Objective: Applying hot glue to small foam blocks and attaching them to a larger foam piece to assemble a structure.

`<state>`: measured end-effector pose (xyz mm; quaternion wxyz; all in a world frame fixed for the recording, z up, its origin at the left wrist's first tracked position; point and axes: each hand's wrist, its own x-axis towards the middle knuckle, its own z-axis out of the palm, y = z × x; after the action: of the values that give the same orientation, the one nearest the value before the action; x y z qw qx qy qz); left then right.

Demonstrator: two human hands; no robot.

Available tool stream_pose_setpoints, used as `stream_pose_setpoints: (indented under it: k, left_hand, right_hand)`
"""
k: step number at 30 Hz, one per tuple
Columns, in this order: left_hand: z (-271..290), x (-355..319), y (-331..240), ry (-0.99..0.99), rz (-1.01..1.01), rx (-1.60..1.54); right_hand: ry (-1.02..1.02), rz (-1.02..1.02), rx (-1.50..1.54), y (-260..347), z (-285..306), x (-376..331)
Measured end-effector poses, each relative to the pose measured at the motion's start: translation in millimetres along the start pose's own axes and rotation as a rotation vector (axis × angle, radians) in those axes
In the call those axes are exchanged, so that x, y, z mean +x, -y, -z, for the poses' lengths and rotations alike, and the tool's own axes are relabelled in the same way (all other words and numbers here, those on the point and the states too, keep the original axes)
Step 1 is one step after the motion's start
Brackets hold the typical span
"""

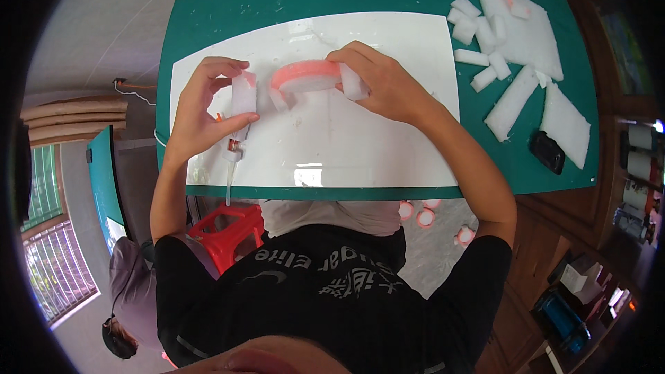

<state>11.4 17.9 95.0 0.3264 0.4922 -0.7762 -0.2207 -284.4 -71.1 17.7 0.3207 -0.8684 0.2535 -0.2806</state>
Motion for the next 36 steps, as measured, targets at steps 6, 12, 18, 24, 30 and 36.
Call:
stream_pose_setpoints:
  k: [6,12,18,24,30,36]
  left_hand:
    - [9,12,3,0.002,-0.047,-0.059]
    - [18,23,3,-0.131,-0.105,-0.036]
    - [3,20,-6,0.037,-0.13,0.062]
    - [-10,24,-22,0.066,-0.202,0.146]
    - [-14,27,-19,0.014,-0.239,0.112]
    - [-20,27,-16,0.032,-0.194,0.128]
  right_hand:
    - [0.003,-0.014,0.003,3,2,0]
    - [-0.001,-0.007,0.0,1,3,-1]
    - [-0.025,-0.023,0.004,5,2,0]
    - [-0.057,0.032,-0.038,3,0,0]
    - [-0.081,0.071,-0.006,-1,-1,0]
    - [-0.081,0.098,-0.02,-3,-3,-1]
